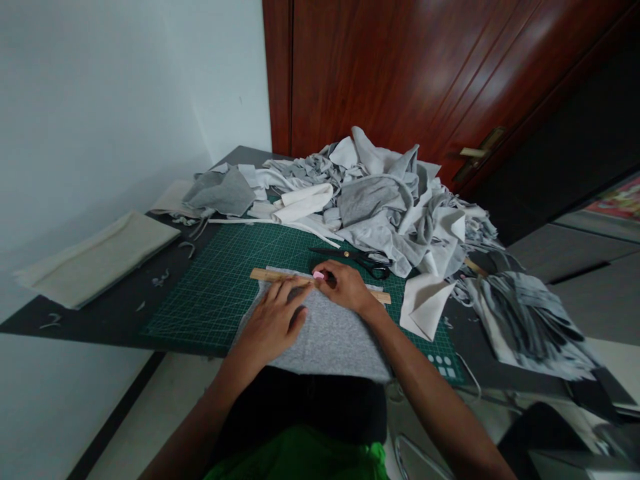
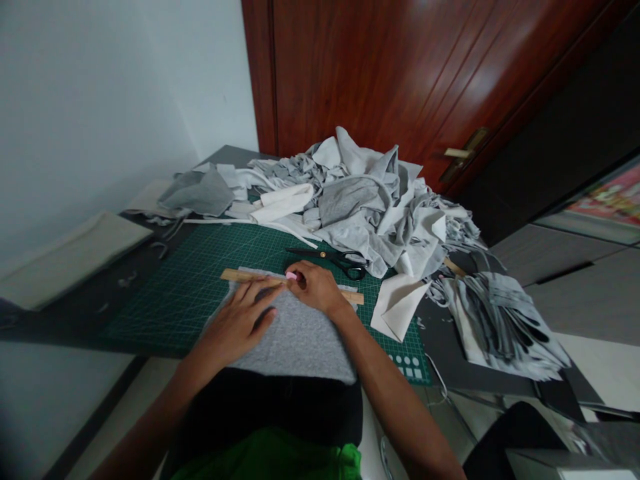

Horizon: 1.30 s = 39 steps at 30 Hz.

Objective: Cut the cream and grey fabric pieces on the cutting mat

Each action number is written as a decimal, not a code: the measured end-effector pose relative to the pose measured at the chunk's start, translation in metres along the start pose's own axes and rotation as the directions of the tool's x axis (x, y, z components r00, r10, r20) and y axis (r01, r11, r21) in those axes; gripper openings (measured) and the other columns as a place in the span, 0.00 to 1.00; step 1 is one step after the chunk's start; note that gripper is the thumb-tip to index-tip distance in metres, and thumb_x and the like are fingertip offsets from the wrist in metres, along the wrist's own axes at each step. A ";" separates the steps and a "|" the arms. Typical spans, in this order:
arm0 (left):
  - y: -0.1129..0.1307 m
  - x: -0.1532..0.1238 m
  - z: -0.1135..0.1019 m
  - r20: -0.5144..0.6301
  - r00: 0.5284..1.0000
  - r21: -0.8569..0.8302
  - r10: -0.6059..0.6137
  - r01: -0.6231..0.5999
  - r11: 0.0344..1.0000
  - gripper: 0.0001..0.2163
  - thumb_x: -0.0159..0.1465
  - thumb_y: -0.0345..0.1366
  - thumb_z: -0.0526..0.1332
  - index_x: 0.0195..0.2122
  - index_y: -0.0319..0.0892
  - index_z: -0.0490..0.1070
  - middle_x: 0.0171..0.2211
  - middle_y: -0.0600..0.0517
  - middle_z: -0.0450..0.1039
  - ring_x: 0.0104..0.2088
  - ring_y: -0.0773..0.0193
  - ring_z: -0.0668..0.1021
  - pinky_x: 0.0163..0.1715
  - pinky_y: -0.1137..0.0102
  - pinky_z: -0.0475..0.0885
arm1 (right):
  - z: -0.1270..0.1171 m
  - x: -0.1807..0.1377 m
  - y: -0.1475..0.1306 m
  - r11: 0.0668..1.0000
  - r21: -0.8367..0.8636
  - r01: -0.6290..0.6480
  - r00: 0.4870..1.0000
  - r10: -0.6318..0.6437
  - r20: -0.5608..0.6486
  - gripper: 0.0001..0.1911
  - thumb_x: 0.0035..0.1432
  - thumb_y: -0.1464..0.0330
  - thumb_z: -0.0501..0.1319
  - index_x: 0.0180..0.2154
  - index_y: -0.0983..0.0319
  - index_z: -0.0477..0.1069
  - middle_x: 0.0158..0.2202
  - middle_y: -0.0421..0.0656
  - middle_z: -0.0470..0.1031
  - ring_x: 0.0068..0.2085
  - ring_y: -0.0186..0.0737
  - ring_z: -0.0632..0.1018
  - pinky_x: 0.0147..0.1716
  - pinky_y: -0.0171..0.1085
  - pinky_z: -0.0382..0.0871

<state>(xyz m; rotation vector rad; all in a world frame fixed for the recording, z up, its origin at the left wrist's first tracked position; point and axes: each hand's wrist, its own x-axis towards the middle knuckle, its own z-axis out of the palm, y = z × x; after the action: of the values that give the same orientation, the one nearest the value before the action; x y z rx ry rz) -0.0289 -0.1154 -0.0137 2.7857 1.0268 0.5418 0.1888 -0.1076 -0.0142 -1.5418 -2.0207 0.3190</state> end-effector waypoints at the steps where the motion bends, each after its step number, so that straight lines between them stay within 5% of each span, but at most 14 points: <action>1: 0.000 0.000 0.000 0.003 1.000 0.002 0.001 -0.001 1.000 0.22 0.70 0.36 0.51 0.66 0.50 0.57 0.63 0.48 0.60 0.64 0.51 0.61 0.63 0.52 0.61 | 0.000 0.000 0.000 1.000 0.005 0.003 1.000 -0.003 0.000 0.09 0.60 0.67 0.58 0.43 0.58 0.72 0.37 0.39 0.75 0.34 0.34 0.74 0.35 0.33 0.63; 24: -0.003 0.000 0.003 0.005 1.000 0.003 -0.004 0.004 1.000 0.20 0.71 0.38 0.51 0.64 0.47 0.61 0.62 0.47 0.61 0.64 0.52 0.62 0.64 0.52 0.61 | 0.001 0.000 0.001 0.999 0.042 0.009 0.999 -0.008 -0.039 0.06 0.63 0.67 0.59 0.37 0.59 0.75 0.40 0.42 0.75 0.38 0.34 0.75 0.37 0.33 0.65; 39: -0.002 0.000 0.004 0.002 1.000 0.021 -0.010 0.010 1.000 0.21 0.71 0.39 0.51 0.64 0.46 0.60 0.62 0.46 0.61 0.63 0.51 0.63 0.63 0.52 0.63 | -0.019 -0.010 -0.001 0.995 -0.094 -0.027 0.999 0.029 0.014 0.07 0.63 0.67 0.59 0.37 0.59 0.76 0.37 0.42 0.77 0.35 0.35 0.76 0.35 0.34 0.63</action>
<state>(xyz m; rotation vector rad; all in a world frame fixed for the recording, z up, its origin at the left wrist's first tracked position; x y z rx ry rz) -0.0285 -0.1135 -0.0181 2.7977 1.0512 0.5304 0.2007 -0.1197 -0.0015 -1.6306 -2.0541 0.2505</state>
